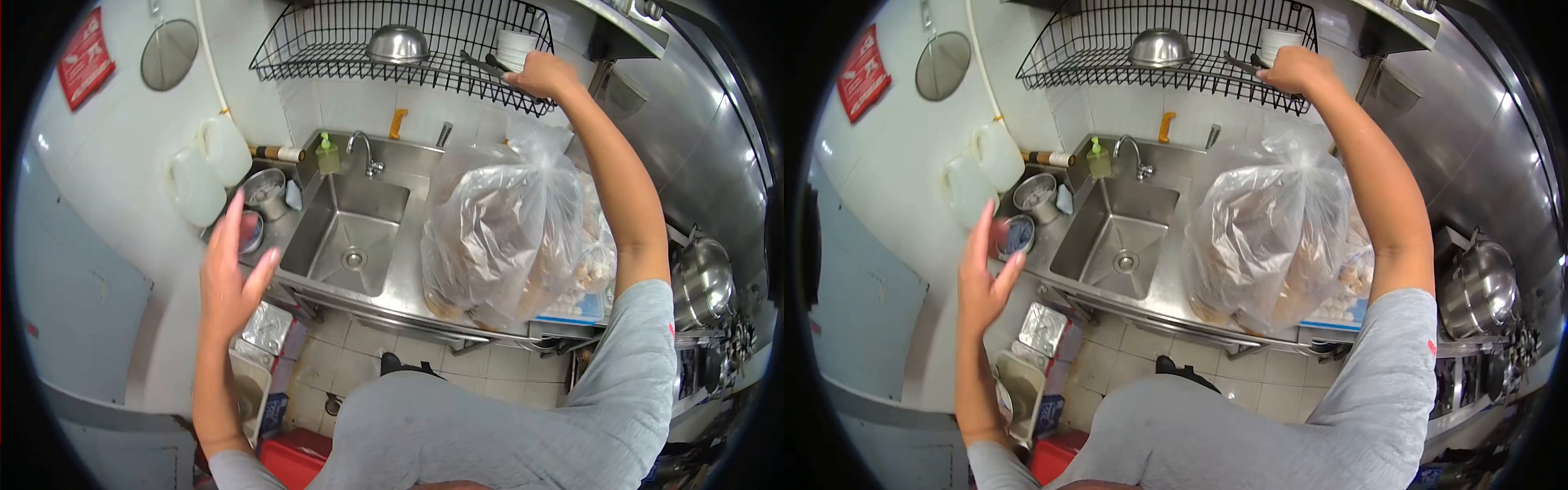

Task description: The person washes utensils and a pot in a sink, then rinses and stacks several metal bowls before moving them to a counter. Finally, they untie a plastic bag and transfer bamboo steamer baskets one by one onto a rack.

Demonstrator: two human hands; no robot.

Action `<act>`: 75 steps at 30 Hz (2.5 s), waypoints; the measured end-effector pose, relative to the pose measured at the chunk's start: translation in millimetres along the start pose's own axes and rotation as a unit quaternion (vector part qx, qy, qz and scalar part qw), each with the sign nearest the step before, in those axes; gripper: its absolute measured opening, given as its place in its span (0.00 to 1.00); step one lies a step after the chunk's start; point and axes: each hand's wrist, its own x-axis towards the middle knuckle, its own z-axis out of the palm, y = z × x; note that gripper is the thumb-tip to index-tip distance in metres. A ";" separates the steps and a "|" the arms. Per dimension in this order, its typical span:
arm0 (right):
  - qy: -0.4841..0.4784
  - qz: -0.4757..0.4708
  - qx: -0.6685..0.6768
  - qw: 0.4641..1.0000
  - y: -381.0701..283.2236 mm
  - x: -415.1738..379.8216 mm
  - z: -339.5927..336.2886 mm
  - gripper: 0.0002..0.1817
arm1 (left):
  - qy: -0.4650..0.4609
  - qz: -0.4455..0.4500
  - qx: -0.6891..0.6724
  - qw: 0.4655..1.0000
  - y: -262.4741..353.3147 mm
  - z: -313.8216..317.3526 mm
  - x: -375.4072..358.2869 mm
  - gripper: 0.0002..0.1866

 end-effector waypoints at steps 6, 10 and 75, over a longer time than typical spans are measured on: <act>-0.041 -0.014 0.059 0.997 18.7 52.9 35.9 0.15 | -0.004 0.248 0.163 0.955 11.3 65.1 236.7 0.43; -0.043 -0.033 0.013 0.998 29.3 20.1 10.9 0.19 | -0.027 0.285 0.239 0.928 -11.8 146.5 365.2 0.47; -0.025 0.374 0.019 0.927 216.3 -488.0 55.5 0.17 | -0.237 0.275 0.444 0.819 9.8 307.3 484.8 0.65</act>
